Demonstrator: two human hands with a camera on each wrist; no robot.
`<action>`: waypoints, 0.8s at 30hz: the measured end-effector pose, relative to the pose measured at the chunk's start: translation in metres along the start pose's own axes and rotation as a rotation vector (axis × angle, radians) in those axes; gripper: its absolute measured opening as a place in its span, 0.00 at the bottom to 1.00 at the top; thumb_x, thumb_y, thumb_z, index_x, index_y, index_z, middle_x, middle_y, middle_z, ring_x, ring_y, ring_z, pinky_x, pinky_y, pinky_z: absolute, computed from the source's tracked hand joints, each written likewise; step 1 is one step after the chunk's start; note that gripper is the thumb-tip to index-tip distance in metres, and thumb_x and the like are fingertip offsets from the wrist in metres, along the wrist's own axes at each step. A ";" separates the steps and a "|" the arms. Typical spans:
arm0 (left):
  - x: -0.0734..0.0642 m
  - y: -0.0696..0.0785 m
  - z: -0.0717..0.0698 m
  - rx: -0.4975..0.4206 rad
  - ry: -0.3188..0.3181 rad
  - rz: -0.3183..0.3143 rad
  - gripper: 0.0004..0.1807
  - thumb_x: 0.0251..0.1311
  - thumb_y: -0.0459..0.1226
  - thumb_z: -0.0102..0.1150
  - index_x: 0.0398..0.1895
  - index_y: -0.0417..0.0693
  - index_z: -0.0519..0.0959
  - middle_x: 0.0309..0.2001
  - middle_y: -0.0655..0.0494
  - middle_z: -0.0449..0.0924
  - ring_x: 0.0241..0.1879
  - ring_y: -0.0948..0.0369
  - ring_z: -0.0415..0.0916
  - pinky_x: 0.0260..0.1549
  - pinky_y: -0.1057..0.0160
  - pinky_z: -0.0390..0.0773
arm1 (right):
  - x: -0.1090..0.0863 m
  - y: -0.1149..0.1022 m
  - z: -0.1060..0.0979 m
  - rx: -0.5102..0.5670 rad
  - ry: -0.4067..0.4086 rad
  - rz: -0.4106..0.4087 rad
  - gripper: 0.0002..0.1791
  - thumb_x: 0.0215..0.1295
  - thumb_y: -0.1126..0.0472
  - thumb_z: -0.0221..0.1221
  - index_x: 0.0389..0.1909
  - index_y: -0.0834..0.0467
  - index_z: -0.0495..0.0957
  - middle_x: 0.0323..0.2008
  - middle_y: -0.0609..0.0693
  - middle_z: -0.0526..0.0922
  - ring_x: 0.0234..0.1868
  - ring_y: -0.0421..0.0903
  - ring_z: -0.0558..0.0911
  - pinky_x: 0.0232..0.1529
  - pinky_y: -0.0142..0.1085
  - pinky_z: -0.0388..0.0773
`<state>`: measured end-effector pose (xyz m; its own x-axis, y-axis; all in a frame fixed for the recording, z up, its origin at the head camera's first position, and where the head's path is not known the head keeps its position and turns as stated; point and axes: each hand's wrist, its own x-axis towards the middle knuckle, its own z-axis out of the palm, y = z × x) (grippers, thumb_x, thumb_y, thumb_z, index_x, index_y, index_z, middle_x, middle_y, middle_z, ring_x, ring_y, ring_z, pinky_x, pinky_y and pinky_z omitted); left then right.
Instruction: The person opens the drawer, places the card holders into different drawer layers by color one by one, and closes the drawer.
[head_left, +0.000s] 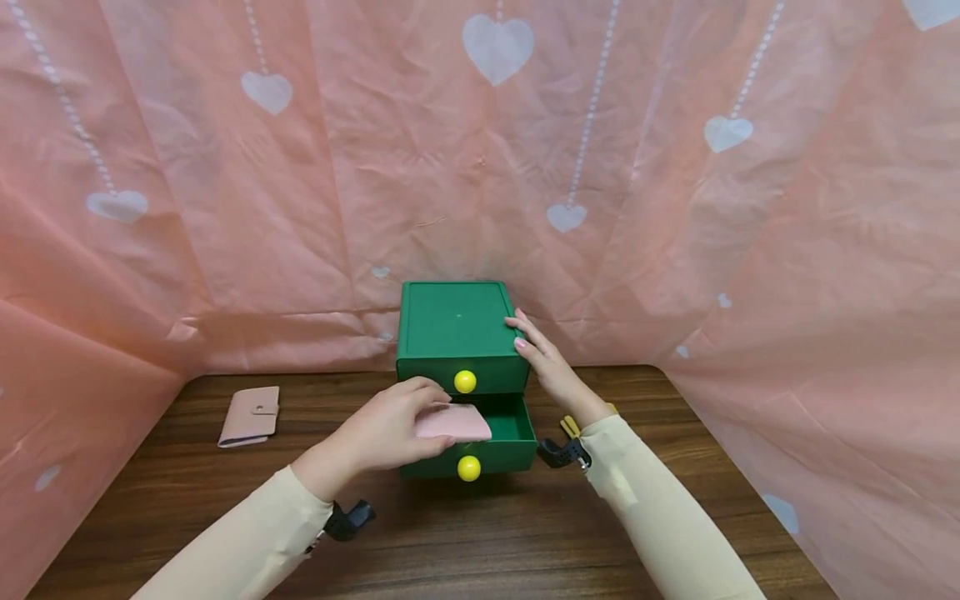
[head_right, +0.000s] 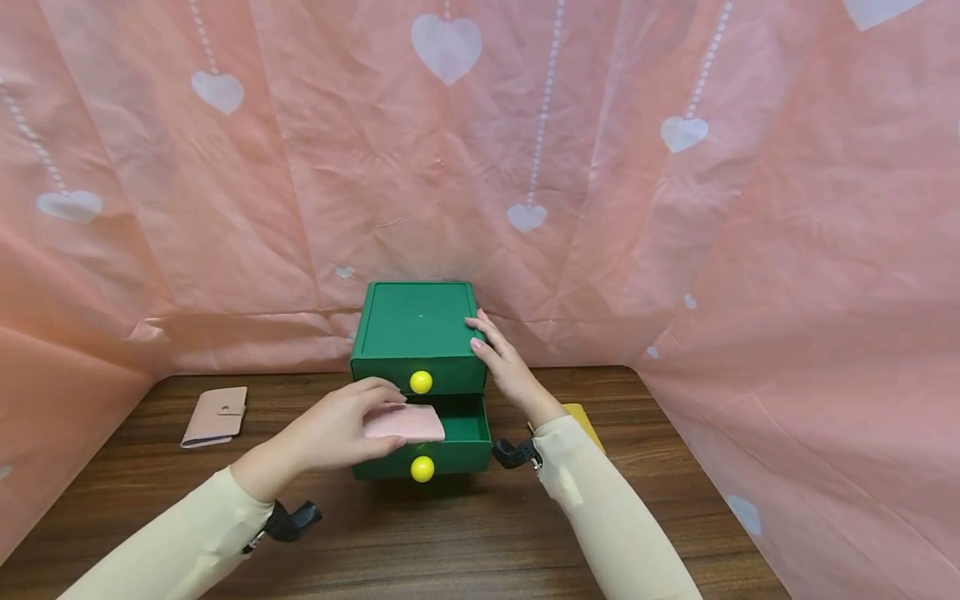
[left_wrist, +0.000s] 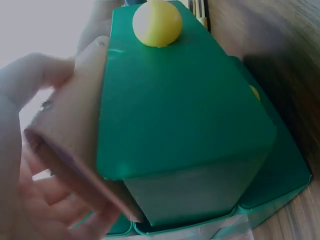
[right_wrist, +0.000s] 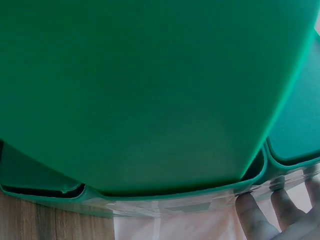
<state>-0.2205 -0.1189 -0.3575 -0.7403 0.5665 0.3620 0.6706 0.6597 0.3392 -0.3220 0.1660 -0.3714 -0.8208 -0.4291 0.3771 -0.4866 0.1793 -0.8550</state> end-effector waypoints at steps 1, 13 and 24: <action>0.000 0.000 0.000 0.006 0.012 0.009 0.25 0.55 0.49 0.71 0.53 0.48 0.82 0.52 0.57 0.79 0.48 0.60 0.76 0.48 0.58 0.79 | 0.000 0.000 0.000 0.005 -0.001 -0.001 0.26 0.81 0.59 0.40 0.75 0.63 0.58 0.80 0.56 0.41 0.80 0.51 0.40 0.75 0.57 0.42; -0.004 -0.001 -0.004 0.060 0.105 0.004 0.17 0.57 0.47 0.72 0.47 0.50 0.84 0.47 0.60 0.81 0.47 0.61 0.78 0.49 0.57 0.79 | 0.000 0.000 -0.001 -0.011 -0.002 0.001 0.26 0.81 0.59 0.40 0.75 0.62 0.59 0.80 0.57 0.40 0.80 0.51 0.40 0.75 0.57 0.41; -0.012 -0.009 -0.002 0.079 0.148 0.046 0.16 0.56 0.46 0.72 0.45 0.51 0.84 0.46 0.61 0.81 0.47 0.61 0.79 0.50 0.55 0.79 | -0.001 -0.003 -0.001 -0.002 -0.006 0.010 0.26 0.81 0.58 0.40 0.75 0.61 0.59 0.80 0.57 0.40 0.80 0.51 0.40 0.75 0.57 0.42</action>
<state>-0.2176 -0.1321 -0.3630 -0.6898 0.5222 0.5015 0.6939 0.6744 0.2522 -0.3200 0.1665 -0.3693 -0.8236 -0.4326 0.3668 -0.4794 0.1854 -0.8578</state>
